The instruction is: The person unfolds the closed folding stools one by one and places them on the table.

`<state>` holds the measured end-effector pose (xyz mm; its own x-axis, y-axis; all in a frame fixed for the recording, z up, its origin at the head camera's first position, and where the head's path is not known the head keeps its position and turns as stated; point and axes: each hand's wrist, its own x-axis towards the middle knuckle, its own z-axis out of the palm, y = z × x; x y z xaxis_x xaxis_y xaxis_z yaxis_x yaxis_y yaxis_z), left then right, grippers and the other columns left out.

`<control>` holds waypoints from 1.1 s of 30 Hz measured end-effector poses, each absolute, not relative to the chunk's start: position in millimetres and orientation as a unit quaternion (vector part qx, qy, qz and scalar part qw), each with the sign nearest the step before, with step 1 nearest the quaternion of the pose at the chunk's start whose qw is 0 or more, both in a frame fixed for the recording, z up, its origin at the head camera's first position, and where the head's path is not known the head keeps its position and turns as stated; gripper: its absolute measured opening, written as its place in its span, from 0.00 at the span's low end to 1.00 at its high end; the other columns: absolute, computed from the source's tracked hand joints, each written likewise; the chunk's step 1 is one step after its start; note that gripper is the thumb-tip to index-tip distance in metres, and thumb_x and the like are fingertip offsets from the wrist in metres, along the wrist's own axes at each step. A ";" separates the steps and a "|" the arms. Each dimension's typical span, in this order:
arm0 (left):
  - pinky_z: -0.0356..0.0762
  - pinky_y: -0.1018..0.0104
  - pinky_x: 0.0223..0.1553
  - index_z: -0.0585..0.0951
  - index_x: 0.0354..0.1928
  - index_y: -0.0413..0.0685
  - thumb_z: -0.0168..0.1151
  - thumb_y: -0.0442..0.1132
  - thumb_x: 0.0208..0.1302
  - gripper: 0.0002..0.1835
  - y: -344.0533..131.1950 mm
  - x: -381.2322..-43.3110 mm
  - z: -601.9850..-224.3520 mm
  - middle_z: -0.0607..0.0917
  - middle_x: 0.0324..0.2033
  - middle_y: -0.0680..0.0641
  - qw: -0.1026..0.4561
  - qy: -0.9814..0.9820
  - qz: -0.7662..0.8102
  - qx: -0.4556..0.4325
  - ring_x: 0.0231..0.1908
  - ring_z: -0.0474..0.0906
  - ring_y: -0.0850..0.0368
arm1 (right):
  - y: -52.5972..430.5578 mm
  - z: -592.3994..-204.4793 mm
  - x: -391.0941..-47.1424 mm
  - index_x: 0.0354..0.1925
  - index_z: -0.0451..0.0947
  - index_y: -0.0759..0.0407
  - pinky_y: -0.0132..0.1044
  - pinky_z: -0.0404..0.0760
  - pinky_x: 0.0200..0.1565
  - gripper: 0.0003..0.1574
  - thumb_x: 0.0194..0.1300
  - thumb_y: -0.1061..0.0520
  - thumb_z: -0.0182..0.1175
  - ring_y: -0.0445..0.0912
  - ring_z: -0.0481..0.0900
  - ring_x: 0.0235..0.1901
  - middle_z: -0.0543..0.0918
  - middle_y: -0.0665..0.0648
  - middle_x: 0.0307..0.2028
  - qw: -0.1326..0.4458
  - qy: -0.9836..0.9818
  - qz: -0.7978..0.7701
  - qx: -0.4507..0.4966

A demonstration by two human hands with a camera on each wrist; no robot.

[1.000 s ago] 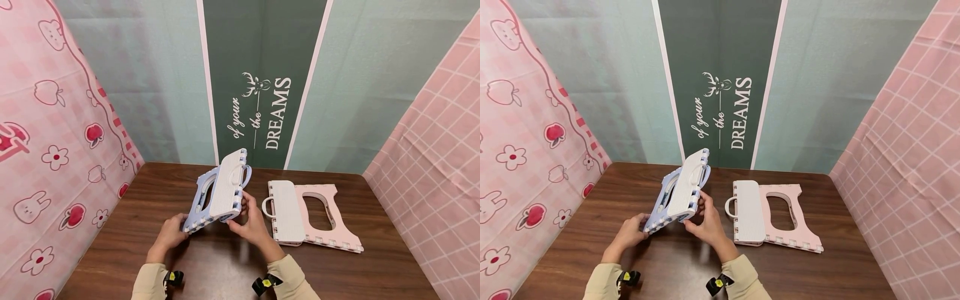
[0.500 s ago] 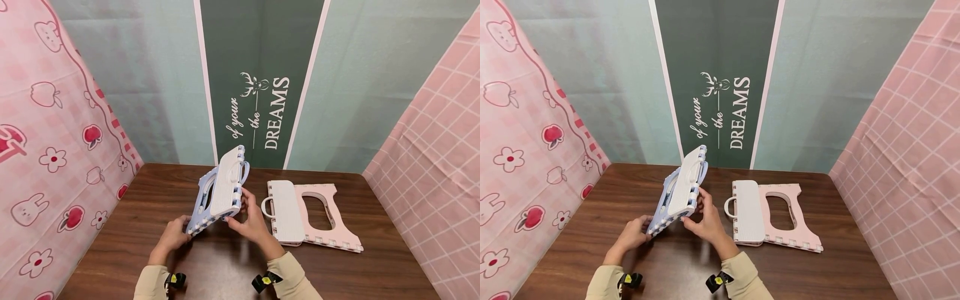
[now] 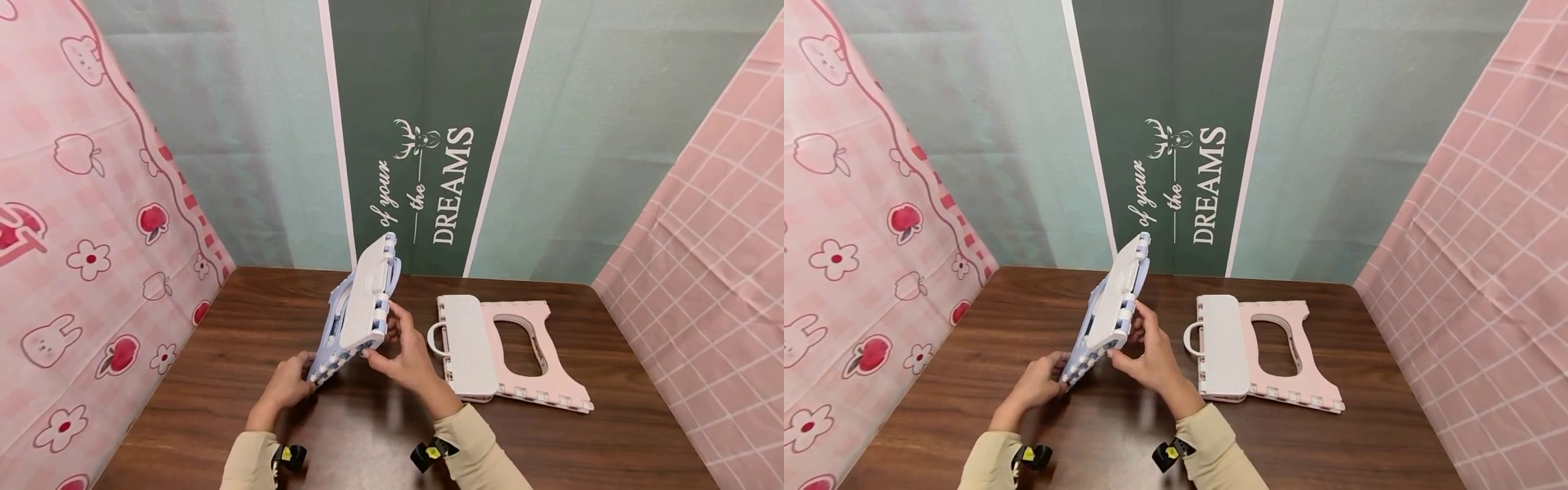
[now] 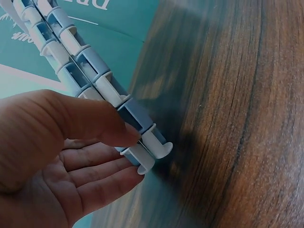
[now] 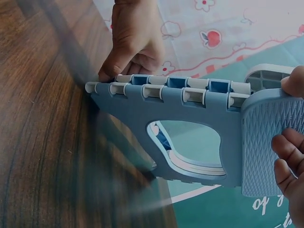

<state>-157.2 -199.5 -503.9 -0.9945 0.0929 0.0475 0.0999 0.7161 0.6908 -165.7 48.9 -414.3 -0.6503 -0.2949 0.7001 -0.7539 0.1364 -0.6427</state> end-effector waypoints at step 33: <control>0.77 0.56 0.40 0.76 0.47 0.29 0.63 0.21 0.35 0.28 -189.8 -161.3 -508.3 0.82 0.35 0.42 -0.014 -0.904 -0.420 -0.080 0.38 0.79 0.48 | 39.5 -412.4 -195.7 0.57 0.58 0.77 0.50 0.77 0.29 0.52 0.34 0.69 0.72 0.58 0.74 0.29 0.74 0.64 0.31 0.218 -0.723 0.513 0.408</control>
<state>-161.3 -189.8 -508.3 -0.9867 0.1569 0.0423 0.1335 0.6343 0.7615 -195.7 39.5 -412.4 -0.5719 -0.3658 0.7343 -0.8139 0.1413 -0.5635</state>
